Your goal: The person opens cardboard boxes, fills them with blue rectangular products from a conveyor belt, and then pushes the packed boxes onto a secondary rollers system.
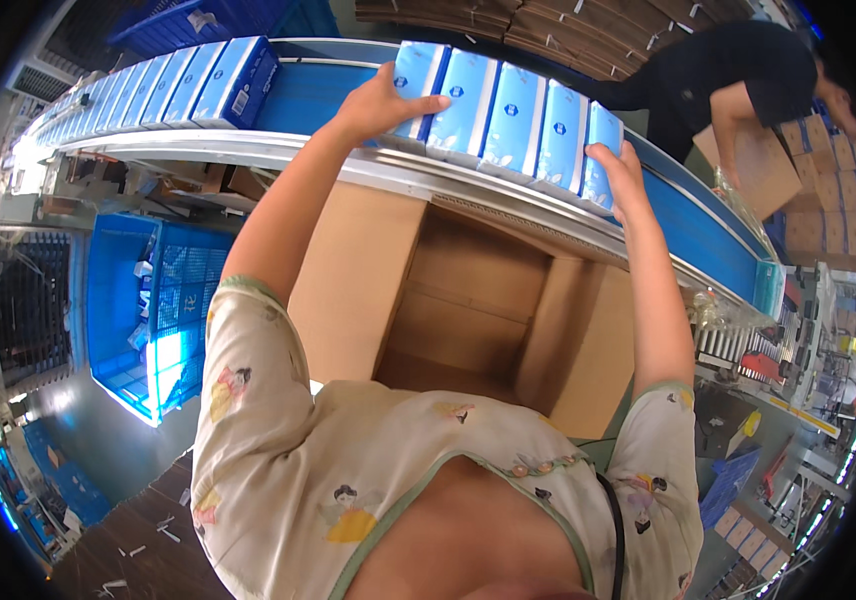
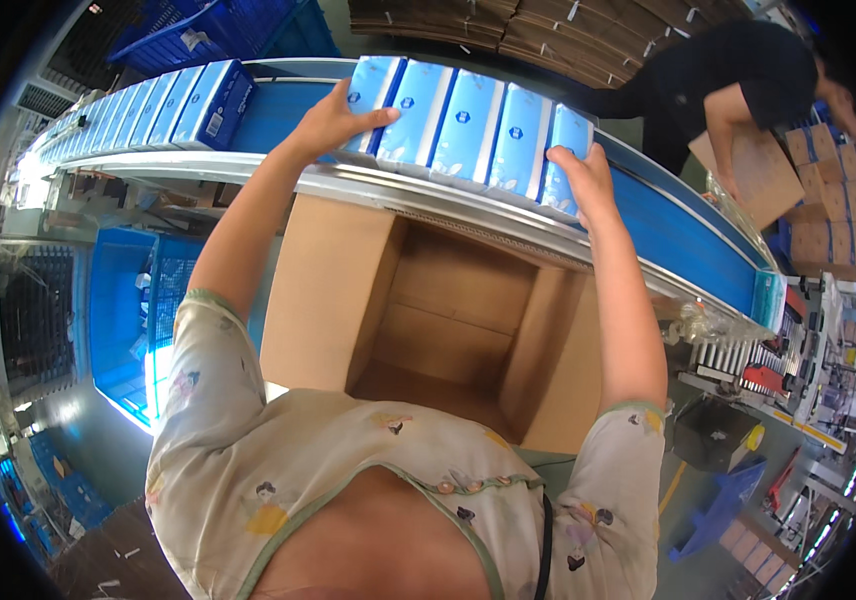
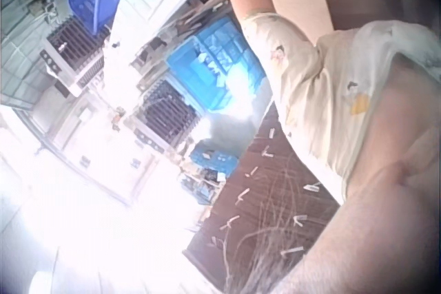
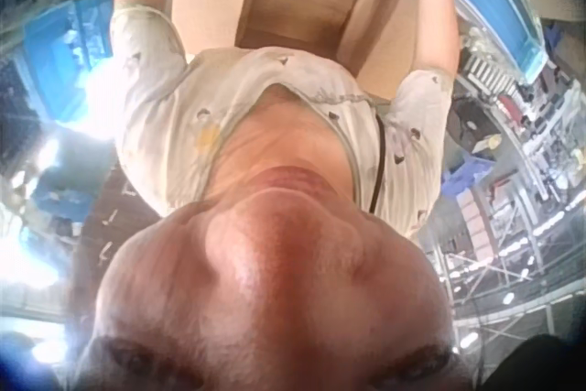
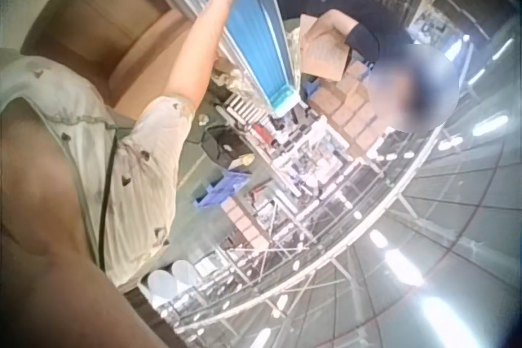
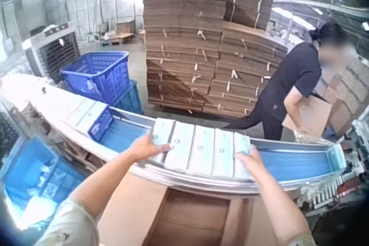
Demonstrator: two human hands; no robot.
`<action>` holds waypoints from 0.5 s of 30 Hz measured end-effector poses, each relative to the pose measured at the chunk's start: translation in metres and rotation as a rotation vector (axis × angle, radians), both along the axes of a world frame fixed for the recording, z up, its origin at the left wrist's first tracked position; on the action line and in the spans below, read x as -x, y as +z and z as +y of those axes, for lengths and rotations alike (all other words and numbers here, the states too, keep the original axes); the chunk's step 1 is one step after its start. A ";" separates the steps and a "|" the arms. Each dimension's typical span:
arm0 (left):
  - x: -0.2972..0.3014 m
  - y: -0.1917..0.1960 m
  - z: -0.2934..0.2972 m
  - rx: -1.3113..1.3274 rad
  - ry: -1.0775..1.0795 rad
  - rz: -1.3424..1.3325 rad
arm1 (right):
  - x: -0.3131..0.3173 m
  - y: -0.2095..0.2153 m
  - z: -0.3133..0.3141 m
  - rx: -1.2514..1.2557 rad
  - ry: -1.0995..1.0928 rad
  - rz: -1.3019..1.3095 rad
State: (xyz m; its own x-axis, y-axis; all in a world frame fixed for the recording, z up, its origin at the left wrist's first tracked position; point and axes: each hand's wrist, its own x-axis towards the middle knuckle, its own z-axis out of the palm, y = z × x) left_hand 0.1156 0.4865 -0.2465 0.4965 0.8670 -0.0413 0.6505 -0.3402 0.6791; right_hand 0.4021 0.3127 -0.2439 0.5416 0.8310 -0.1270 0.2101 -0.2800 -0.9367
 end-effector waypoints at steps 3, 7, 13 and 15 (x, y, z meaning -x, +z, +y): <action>0.010 0.018 -0.008 -0.140 0.021 -0.151 | 0.003 0.025 -0.014 -0.162 -0.003 -0.107; 0.036 0.053 -0.058 -0.659 -0.019 -0.208 | 0.017 0.077 -0.075 -0.335 -0.039 -0.310; 0.059 0.070 -0.245 -0.050 -0.075 -0.203 | 0.081 0.054 -0.252 -0.176 -0.150 -0.164; 0.069 0.031 -0.277 0.206 -0.029 0.017 | 0.088 0.010 -0.297 0.148 -0.114 0.134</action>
